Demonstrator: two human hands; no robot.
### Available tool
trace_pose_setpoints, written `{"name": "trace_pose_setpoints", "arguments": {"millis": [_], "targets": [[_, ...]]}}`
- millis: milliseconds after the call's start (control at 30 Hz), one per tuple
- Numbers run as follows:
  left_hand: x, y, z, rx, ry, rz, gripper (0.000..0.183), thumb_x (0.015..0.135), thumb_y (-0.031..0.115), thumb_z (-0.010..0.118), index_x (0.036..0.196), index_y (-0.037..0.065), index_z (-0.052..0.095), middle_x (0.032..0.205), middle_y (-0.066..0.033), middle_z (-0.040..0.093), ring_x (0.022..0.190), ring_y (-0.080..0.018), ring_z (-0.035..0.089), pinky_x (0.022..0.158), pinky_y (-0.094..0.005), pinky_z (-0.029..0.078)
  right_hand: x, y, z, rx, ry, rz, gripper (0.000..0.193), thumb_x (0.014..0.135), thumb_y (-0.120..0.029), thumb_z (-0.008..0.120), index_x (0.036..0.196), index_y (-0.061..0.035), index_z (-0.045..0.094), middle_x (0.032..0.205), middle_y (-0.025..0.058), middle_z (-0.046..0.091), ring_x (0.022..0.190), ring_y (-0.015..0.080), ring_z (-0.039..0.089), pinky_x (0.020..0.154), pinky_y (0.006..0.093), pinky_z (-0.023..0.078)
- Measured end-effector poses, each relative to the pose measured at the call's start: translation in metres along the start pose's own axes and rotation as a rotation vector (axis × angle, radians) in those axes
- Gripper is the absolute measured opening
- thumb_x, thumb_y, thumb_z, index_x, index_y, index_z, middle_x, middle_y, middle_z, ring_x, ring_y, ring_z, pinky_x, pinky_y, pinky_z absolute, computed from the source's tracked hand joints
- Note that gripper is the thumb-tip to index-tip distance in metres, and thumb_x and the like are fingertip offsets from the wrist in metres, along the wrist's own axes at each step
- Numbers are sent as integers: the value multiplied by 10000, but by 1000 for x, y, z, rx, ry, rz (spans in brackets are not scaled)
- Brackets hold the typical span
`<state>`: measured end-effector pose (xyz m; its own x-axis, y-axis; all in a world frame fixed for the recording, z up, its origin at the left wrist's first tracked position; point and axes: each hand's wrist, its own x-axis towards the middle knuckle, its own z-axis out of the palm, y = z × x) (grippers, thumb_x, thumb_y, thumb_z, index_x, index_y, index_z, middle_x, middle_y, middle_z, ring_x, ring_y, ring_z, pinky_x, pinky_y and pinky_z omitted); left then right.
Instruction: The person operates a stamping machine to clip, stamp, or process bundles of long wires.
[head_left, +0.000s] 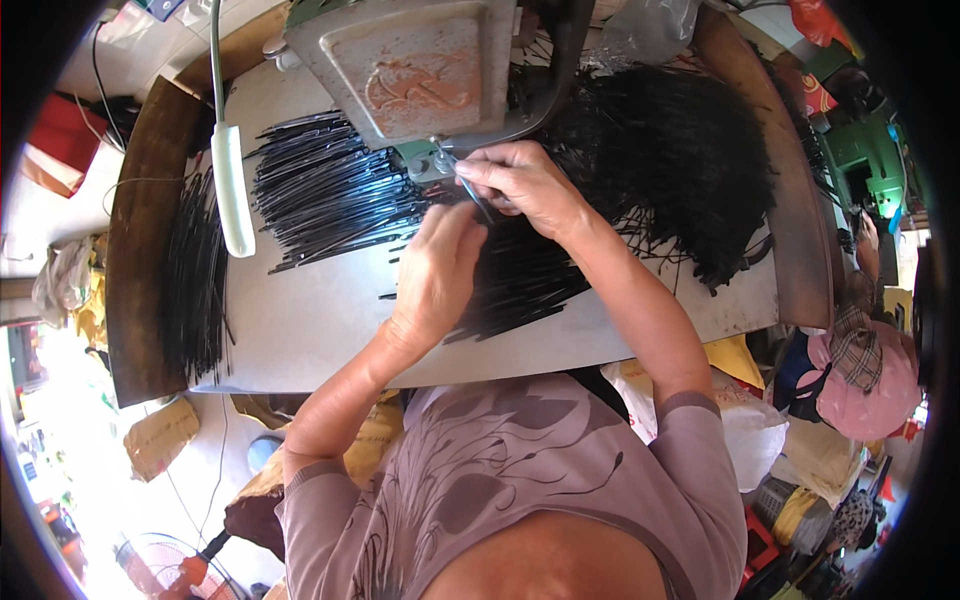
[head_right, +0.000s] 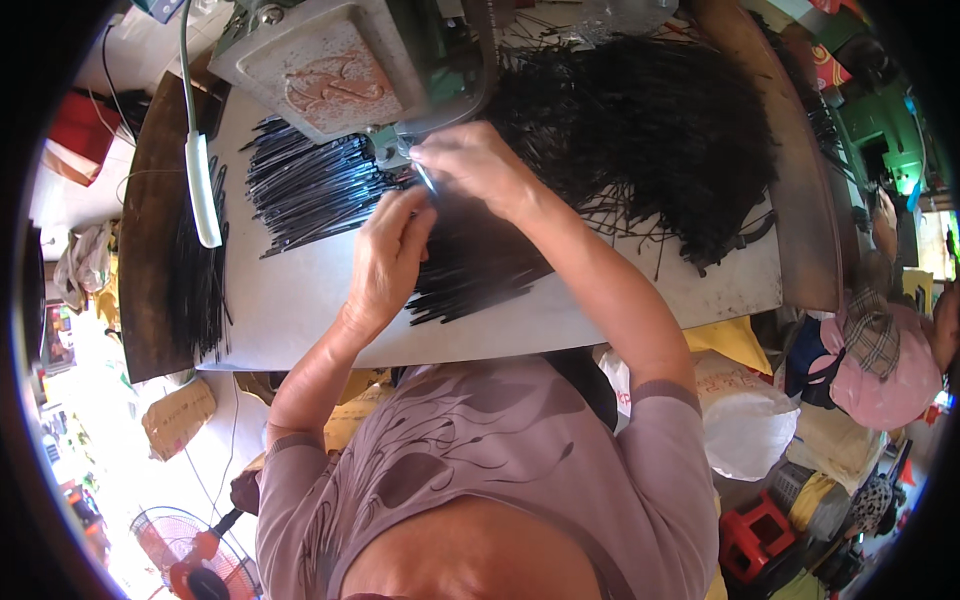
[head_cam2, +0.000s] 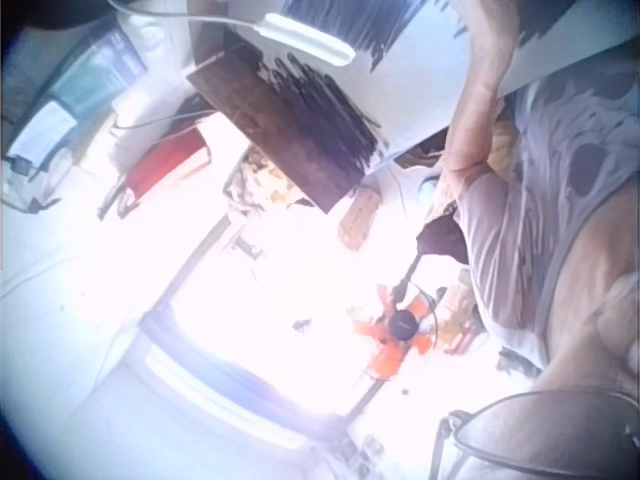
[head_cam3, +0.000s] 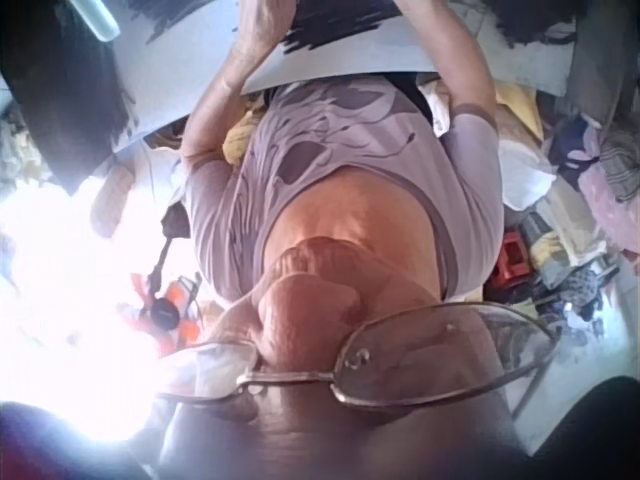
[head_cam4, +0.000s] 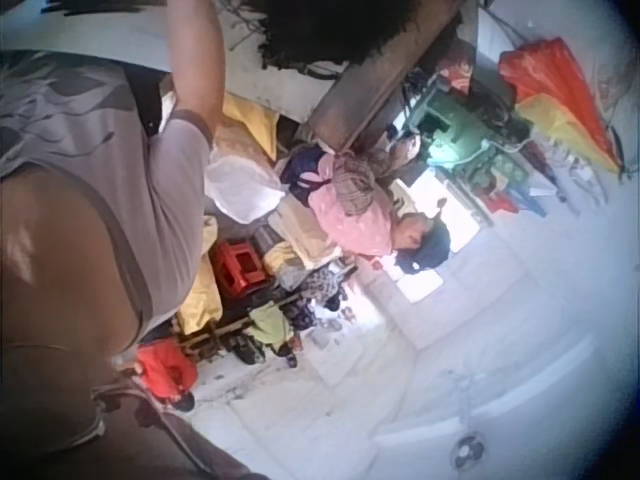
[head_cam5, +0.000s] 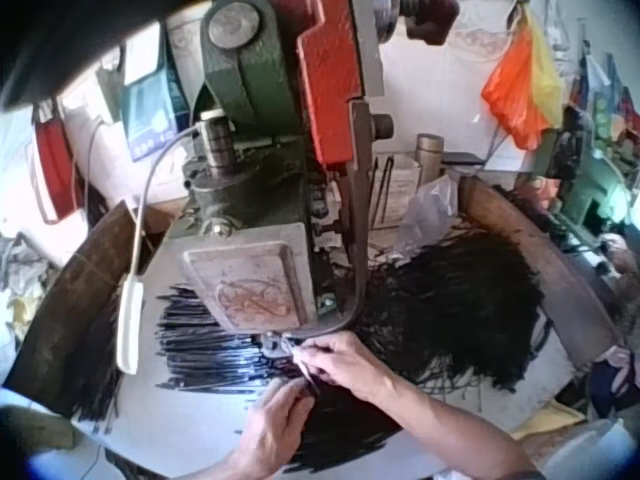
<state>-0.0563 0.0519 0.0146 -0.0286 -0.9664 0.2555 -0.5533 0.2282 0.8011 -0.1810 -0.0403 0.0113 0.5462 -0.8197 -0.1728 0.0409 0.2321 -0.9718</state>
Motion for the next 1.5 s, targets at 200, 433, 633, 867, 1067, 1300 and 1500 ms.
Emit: {"name": "trace_pose_setpoints", "arguments": {"millis": [200,433,633,867,1067,1300,1500], "targets": [[10,-46,-42,514,96,225,88,694,21,565,775,15,529,771,-108,484,693,-279,499,581,-355,413,-5,-3,-12,60,54,64,188,803,-184,547,720,-17,564,567,-43,422,424,8,311,360,158,204],[12,-75,-55,673,-15,300,112,676,20,565,778,18,517,826,-87,455,778,-256,449,664,-361,367,-6,2,-27,288,240,13,137,777,-128,536,777,7,551,605,5,481,417,27,316,355,176,201],[12,-63,-67,505,-15,283,175,697,-49,523,834,5,429,779,-132,442,716,-309,456,648,-372,387,-7,7,-26,324,317,-29,121,813,-91,515,844,25,531,722,59,537,578,102,521,471,204,421],[19,-37,-53,317,73,148,202,711,-56,527,893,18,480,765,-139,468,643,-303,492,550,-352,408,-8,9,-3,572,278,-121,75,787,-10,516,831,48,535,882,171,576,839,273,584,784,373,486],[23,-28,-42,357,48,3,269,727,3,541,993,36,555,754,-122,483,656,-264,509,592,-329,415,-2,14,5,650,324,-132,50,780,7,520,808,38,547,889,176,578,869,275,577,796,375,480],[25,-31,-39,290,34,9,260,734,0,540,991,18,565,719,-116,476,623,-239,492,581,-309,401,5,18,10,648,371,-192,51,756,27,513,783,54,479,834,173,567,788,237,589,722,326,503],[24,-26,-43,269,42,-13,254,737,-4,541,988,17,568,699,-115,464,610,-232,480,576,-309,397,8,15,16,636,352,-226,48,759,23,512,788,44,481,838,161,569,788,224,589,717,315,500]]}}
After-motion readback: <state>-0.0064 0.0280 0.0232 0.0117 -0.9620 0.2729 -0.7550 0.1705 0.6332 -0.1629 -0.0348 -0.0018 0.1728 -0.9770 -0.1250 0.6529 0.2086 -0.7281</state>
